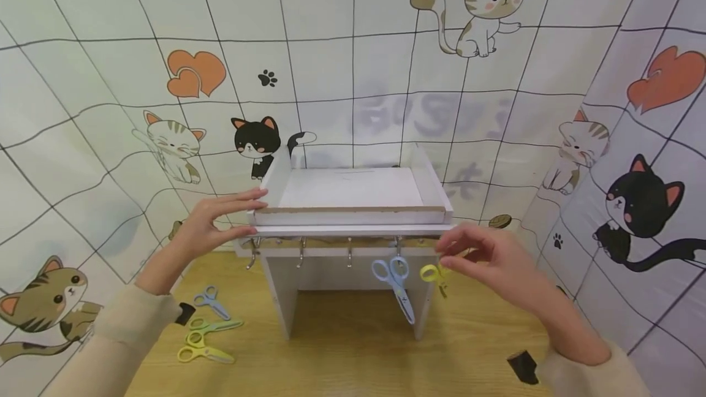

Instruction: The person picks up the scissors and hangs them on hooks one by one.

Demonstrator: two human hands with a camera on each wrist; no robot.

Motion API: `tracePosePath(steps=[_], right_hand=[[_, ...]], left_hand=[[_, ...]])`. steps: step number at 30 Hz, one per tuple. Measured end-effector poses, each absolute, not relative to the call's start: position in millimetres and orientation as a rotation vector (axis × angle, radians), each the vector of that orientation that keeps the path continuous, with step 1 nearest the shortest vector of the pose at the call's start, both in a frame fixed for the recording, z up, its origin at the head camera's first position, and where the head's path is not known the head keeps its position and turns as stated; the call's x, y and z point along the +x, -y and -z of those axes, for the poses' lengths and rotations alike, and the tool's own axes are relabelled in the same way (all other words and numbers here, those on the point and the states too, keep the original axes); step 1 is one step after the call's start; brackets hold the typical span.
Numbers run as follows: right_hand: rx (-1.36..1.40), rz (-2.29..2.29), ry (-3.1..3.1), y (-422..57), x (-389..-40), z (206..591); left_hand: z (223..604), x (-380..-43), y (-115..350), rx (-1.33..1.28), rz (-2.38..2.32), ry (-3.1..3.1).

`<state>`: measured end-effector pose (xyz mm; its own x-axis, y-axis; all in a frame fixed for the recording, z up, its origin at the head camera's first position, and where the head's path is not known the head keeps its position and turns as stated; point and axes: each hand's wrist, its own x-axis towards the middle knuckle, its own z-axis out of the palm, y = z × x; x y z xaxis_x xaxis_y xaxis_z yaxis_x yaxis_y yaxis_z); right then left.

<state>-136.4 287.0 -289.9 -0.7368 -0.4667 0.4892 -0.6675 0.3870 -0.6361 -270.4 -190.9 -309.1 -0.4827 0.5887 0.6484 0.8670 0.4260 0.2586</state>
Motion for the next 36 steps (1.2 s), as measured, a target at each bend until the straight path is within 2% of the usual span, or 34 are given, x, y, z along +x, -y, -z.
tracePosePath(steps=[6,13,25,36], right_hand=[[0.949,-0.677,2.342,-293,-163,260],[1.001,-0.385,2.357,-304,-197,263],[1.102,-0.299,2.283,-307,-203,280],[1.047,-0.281,2.268,-304,-206,282]], left_hand=[[313,-270,191,-1.234,0.823,2.194],[313,-271,192,-1.233,0.832,2.187],[310,-264,194,-1.228,0.864,2.247],[299,-254,196,-1.137,0.784,2.344]])
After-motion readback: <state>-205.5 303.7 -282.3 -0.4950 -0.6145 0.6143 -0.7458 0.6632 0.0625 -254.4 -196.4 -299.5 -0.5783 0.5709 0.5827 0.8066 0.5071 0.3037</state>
